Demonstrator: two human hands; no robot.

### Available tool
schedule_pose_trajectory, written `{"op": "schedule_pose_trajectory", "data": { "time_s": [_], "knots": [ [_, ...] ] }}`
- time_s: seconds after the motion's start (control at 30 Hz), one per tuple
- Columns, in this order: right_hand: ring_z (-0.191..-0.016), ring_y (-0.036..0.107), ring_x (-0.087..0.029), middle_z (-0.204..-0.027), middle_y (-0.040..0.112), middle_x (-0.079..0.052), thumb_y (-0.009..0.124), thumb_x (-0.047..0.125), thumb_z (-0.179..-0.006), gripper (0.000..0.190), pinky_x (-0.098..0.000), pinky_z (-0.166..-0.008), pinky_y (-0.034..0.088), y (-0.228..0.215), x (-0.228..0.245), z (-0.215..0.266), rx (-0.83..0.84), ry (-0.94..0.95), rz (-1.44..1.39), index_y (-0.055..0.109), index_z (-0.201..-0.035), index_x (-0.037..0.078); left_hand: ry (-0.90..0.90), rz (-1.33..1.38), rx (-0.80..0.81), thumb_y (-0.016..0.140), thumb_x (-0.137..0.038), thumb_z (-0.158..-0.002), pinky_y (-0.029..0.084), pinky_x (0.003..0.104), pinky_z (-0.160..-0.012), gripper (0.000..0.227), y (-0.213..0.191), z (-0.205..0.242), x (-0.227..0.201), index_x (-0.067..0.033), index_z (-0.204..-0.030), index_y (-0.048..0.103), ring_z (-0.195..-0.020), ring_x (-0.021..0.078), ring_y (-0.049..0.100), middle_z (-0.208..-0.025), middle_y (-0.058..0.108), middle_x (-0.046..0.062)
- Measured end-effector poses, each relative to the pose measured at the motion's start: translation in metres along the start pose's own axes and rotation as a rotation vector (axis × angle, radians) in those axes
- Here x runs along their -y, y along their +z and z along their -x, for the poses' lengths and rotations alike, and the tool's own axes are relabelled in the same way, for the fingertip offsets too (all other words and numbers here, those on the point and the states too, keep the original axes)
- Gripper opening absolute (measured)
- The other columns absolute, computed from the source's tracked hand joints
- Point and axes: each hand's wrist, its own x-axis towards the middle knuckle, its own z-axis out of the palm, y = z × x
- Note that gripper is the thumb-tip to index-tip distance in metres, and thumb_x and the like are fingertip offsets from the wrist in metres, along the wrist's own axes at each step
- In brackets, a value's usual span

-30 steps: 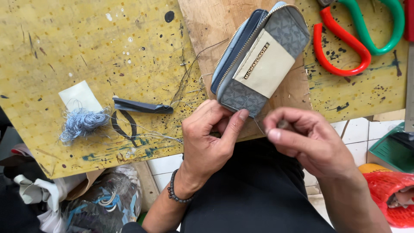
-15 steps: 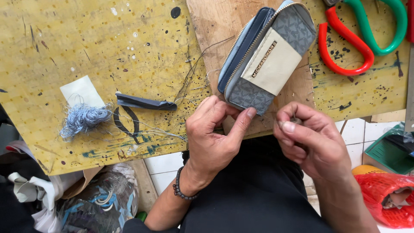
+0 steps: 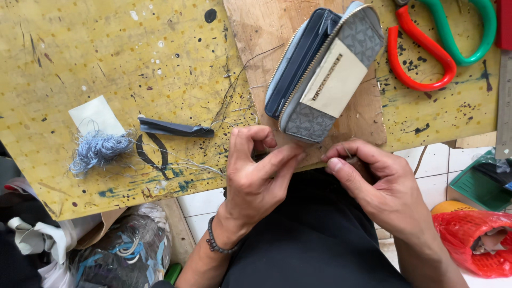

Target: The person hand-sews the edge of a small zippered wallet using a needle and thread. They repeatedly insert the needle through the wallet's edge, pull the thread, and adjust the wallet's position. At the end, they use scissors to cut the thread.

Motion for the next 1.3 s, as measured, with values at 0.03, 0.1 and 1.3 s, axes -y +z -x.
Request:
{"op": "schedule_pose_trajectory", "data": {
  "time_s": [0.03, 0.1, 1.3],
  "knots": [
    [-0.054, 0.035, -0.003, -0.063, 0.053, 0.006, 0.072, 0.017, -0.098, 0.01, -0.0196, -0.051, 0.029, 0.001, 0.001, -0.001, -0.004, -0.001, 0.001, 0.078, -0.1, 0.009, 0.004, 0.002, 0.0, 0.08, -0.005, -0.095, 0.044, 0.038, -0.076, 0.008, -0.003, 0.002, 0.0, -0.0107, -0.1, 0.076, -0.088, 0.0265, 0.05, -0.099, 0.047, 0.01],
    [-0.045, 0.04, -0.006, -0.121, 0.077, -0.02, 0.059, 0.005, -0.1, 0.011, -0.0188, -0.041, 0.035, 0.003, 0.002, -0.002, 0.109, -0.067, -0.406, 0.068, -0.102, -0.002, -0.039, 0.059, 0.084, 0.086, -0.019, -0.091, 0.047, 0.035, -0.082, 0.01, -0.009, 0.006, 0.0, -0.0194, -0.1, 0.08, -0.096, 0.0253, 0.052, -0.104, 0.047, 0.008],
    [-0.054, 0.033, -0.006, -0.083, 0.053, -0.012, 0.065, 0.012, -0.099, 0.012, -0.0148, -0.047, 0.03, -0.065, -0.035, 0.0, -0.006, -0.178, -0.945, 0.066, -0.105, 0.002, -0.435, 0.466, -0.175, 0.056, -0.011, -0.106, 0.044, 0.023, -0.063, 0.013, 0.004, -0.002, -0.002, -0.0022, -0.112, 0.065, -0.073, 0.0087, 0.051, -0.095, 0.059, 0.002]
  ]
}}
